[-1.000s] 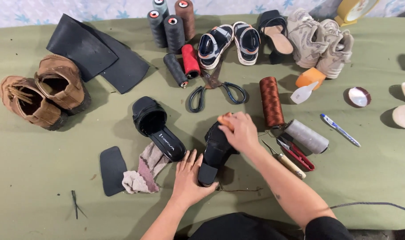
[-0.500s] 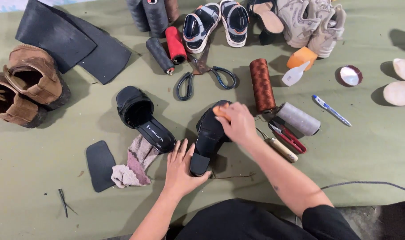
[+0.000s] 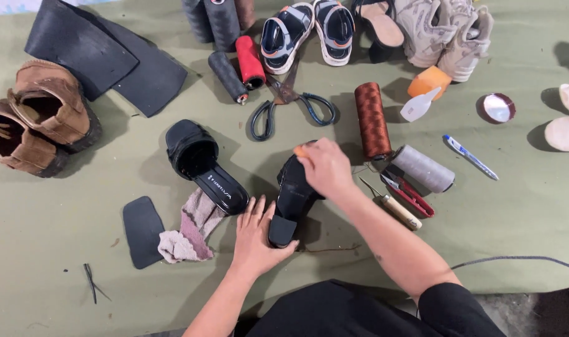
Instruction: The person scrubs a black high-heeled shoe with an orange sponge, focusing on the sole, heel, and upper surfaces. The person rotates the shoe to access different areas and continues scrubbing the entire exterior.
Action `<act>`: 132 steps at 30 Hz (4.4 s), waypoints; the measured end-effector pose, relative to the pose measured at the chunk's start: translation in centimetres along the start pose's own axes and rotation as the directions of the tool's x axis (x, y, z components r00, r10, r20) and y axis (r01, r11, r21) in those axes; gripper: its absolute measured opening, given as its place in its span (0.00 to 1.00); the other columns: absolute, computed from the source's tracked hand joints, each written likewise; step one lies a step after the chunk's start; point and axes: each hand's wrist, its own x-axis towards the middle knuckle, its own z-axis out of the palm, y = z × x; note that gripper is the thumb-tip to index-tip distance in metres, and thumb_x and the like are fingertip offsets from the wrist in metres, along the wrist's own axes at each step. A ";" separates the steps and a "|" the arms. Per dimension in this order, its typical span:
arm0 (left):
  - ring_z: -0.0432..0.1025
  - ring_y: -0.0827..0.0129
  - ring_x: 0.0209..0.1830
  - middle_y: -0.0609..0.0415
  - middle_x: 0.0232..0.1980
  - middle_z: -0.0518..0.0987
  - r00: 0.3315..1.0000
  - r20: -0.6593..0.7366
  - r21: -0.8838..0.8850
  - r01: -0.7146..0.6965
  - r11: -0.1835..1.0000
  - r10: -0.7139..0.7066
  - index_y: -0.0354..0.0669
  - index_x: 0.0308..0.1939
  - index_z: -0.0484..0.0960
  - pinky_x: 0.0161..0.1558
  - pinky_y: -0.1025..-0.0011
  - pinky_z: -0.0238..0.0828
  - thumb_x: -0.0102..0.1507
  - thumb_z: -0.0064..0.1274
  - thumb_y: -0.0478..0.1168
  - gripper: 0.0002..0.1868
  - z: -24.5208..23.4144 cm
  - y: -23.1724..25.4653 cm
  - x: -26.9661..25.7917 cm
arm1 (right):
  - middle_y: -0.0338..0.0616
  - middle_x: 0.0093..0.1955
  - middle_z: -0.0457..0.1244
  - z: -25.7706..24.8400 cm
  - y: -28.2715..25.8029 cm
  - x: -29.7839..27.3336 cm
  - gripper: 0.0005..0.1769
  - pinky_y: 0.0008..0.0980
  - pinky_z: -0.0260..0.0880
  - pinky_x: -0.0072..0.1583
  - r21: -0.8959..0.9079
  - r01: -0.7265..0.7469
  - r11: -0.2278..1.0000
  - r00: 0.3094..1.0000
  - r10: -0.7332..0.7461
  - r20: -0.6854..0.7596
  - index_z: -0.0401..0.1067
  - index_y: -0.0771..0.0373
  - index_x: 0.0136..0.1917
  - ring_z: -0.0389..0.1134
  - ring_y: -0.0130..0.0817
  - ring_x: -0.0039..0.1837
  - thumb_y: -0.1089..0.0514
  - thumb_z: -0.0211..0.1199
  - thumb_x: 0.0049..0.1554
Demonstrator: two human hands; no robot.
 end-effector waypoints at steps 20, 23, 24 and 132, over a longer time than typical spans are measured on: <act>0.55 0.46 0.77 0.45 0.75 0.65 0.999 -0.024 0.005 -0.022 1.000 0.022 0.48 0.71 0.70 0.67 0.49 0.56 0.41 0.72 0.61 0.56 -0.2 0.2 0.2 | 0.36 0.42 0.65 -4.0 -1.8 -6.2 0.08 0.35 0.69 0.52 0.262 0.123 0.957 0.992 -0.112 -0.059 0.82 0.48 0.47 0.68 0.41 0.46 0.47 0.65 0.60; 0.56 0.46 0.77 0.45 0.75 0.66 0.999 -0.045 -0.003 -0.027 1.000 0.027 0.48 0.71 0.70 0.67 0.49 0.56 0.41 0.72 0.60 0.56 0.2 -0.1 0.4 | 0.43 0.40 0.66 -5.9 -2.2 -5.1 0.06 0.40 0.70 0.51 0.399 0.148 0.905 0.989 -0.140 -0.049 0.79 0.55 0.42 0.69 0.47 0.45 0.53 0.66 0.58; 0.56 0.46 0.77 0.46 0.74 0.66 0.997 -0.064 -0.010 -0.039 0.999 0.039 0.48 0.72 0.70 0.68 0.48 0.55 0.41 0.73 0.60 0.57 0.5 -0.3 0.3 | 0.52 0.39 0.65 -6.7 -2.1 -4.5 0.08 0.49 0.69 0.50 0.438 0.169 0.883 0.985 -0.163 -0.051 0.76 0.63 0.39 0.67 0.57 0.45 0.58 0.67 0.57; 0.81 0.58 0.52 0.48 0.50 0.86 0.700 0.600 -0.755 0.336 -0.563 -0.388 0.47 0.46 0.84 0.59 0.56 0.74 0.62 0.60 0.55 0.18 1.7 4.0 5.5 | 0.46 0.46 0.63 -1.0 -2.3 -1.0 0.05 0.42 0.73 0.53 0.350 0.208 0.913 0.949 -0.101 -0.299 0.73 0.59 0.49 0.71 0.50 0.52 0.62 0.59 0.59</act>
